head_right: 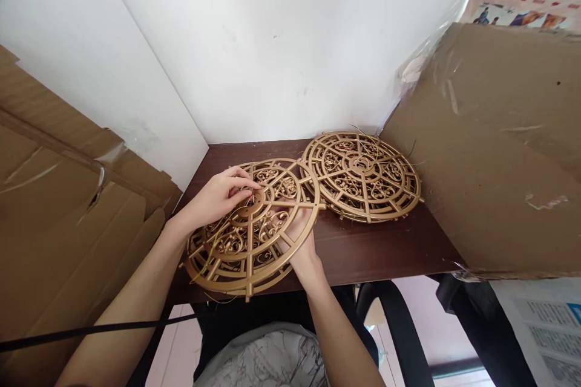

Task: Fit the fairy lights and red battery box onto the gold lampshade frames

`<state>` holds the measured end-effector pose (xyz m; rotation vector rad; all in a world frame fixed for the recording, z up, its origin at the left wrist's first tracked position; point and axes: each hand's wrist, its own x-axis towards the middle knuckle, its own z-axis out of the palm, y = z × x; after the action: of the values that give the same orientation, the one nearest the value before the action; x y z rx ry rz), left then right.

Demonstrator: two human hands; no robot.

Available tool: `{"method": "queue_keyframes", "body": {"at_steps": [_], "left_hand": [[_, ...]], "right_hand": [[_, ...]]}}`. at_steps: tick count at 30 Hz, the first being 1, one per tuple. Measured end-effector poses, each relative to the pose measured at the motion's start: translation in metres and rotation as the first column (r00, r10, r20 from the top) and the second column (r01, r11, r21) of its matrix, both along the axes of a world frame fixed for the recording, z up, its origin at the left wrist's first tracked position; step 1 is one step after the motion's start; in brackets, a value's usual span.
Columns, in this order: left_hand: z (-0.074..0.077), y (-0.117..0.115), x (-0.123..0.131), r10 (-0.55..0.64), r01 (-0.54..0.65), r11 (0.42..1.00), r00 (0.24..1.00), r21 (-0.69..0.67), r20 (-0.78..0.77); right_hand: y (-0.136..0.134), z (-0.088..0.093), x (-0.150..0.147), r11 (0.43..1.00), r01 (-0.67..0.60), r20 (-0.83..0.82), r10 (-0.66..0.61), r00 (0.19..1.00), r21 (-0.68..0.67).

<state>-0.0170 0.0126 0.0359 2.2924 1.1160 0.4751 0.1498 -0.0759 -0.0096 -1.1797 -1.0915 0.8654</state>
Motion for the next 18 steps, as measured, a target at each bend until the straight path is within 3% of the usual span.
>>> {"method": "queue_keyframes", "body": {"at_steps": [6, 9, 15, 18], "left_hand": [[0.005, 0.015, 0.005, -0.108, 0.108, 0.994, 0.985, -0.012, -0.137], [0.009, 0.018, 0.004, -0.165, 0.156, 0.985, 0.978, -0.078, -0.128], [0.005, 0.018, -0.002, -0.110, 0.102, 0.985, 0.992, -0.141, -0.054], [0.004, 0.016, -0.004, -0.072, 0.069, 0.984, 0.997, -0.161, -0.013]], "right_hand": [[0.002, 0.001, 0.000, 1.000, 0.024, -0.004, -0.024, 1.000, 0.015], [0.002, 0.000, 0.001, 0.999, 0.040, 0.039, -0.040, 0.998, 0.001], [0.000, -0.006, 0.017, 0.994, 0.027, 0.156, -0.010, 0.988, -0.105], [0.000, -0.008, 0.027, 0.988, -0.003, 0.108, 0.020, 0.994, -0.154]]}}
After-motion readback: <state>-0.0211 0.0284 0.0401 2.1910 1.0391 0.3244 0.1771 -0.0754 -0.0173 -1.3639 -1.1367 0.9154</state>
